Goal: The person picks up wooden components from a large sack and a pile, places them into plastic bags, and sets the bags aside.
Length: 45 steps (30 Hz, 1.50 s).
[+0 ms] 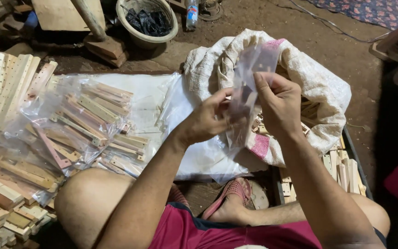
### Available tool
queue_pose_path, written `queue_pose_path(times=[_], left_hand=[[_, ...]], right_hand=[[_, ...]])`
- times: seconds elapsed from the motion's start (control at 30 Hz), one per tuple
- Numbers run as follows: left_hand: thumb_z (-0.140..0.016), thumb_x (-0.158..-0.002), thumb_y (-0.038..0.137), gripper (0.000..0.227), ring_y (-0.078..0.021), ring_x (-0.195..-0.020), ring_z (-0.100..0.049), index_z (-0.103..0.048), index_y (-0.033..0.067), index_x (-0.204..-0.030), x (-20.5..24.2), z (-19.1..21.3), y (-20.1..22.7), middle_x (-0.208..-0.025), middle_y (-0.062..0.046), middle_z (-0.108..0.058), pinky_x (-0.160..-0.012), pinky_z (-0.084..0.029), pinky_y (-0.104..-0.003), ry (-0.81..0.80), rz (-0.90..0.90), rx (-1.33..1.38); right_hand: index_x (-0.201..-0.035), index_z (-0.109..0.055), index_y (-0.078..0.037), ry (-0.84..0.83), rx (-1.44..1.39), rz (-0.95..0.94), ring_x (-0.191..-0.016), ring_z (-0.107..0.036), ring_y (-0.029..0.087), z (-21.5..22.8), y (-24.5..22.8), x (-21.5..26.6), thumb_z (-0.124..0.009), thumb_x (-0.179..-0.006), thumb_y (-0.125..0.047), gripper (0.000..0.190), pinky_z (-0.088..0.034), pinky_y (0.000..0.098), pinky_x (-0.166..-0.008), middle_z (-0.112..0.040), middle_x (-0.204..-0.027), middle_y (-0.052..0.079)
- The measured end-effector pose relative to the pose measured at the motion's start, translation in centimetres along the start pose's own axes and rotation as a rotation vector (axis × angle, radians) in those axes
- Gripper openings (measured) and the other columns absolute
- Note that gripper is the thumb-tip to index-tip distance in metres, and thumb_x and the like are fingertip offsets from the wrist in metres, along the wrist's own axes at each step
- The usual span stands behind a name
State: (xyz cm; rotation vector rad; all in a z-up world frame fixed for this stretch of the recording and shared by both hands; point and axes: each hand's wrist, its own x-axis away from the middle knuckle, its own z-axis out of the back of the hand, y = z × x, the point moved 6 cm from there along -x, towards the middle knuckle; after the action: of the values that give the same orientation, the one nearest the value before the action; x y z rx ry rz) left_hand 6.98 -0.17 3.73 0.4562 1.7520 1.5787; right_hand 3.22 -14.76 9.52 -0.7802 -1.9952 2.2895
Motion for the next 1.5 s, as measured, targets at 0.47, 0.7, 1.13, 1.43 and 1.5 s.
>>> queue_pose_path(times=[0.47,0.7,1.13,1.43,1.5], left_hand=[[-0.077,-0.094,0.023,0.031,-0.013,-0.096,-0.069,-0.072,0.0087,-0.121,1.2,1.7,0.1,-0.097,-0.012,-0.079,-0.088,-0.059,-0.038,0.186,0.114,-0.107],[-0.08,-0.091,0.031,0.036,-0.0145,-0.085,-0.07,-0.069,0.0058,-0.114,4.1,7.4,-2.8,-0.089,-0.01,-0.076,-0.081,-0.06,-0.033,0.636,0.154,0.174],[-0.084,-0.071,0.069,0.104,-0.0262,-0.09,-0.071,-0.049,-0.0011,-0.14,20.9,21.6,-7.5,-0.101,-0.017,-0.071,-0.065,-0.052,-0.033,1.057,0.685,-0.008],[-0.09,-0.079,0.039,0.072,-0.0308,-0.099,-0.067,-0.054,-0.0015,-0.126,36.2,30.1,-4.7,-0.108,-0.02,-0.063,-0.079,-0.056,-0.045,1.619,0.457,-0.217],[-0.09,-0.076,0.04,0.055,-0.0275,-0.088,-0.07,-0.063,0.0033,-0.107,37.5,31.5,-2.2,-0.095,-0.014,-0.066,-0.068,-0.055,-0.041,1.67,0.493,-0.364]], right_hand=[[-0.091,-0.078,-0.013,-0.163,0.148,-0.079,-0.072,-0.052,0.002,-0.4,2.9,1.3,-0.07,-0.107,-0.021,0.02,-0.047,0.0181,-0.066,-0.065,-0.069,-0.004],[-0.083,-0.069,-0.003,-0.707,0.007,-0.663,-0.051,-0.068,0.02,-6.8,10.1,10.0,-0.09,-0.073,-0.015,0.026,-0.054,0.031,-0.048,-0.069,-0.056,0.015],[-0.094,-0.065,-0.001,-0.974,-0.117,-0.675,-0.059,-0.074,0.026,-24.7,13.7,10.5,-0.092,-0.076,-0.021,0.038,-0.057,0.0337,-0.055,-0.073,-0.068,0.02],[-0.132,-0.057,0.003,-1.098,-0.21,-0.663,-0.086,-0.075,0.033,-40.4,13.3,15.9,-0.084,-0.09,-0.032,0.061,-0.065,0.0453,-0.077,-0.068,-0.092,0.025],[-0.134,-0.056,0.003,-1.109,-0.16,-0.53,-0.079,-0.076,0.028,-43.7,12.3,17.0,-0.079,-0.093,-0.032,0.059,-0.065,0.0412,-0.075,-0.071,-0.087,0.02]])
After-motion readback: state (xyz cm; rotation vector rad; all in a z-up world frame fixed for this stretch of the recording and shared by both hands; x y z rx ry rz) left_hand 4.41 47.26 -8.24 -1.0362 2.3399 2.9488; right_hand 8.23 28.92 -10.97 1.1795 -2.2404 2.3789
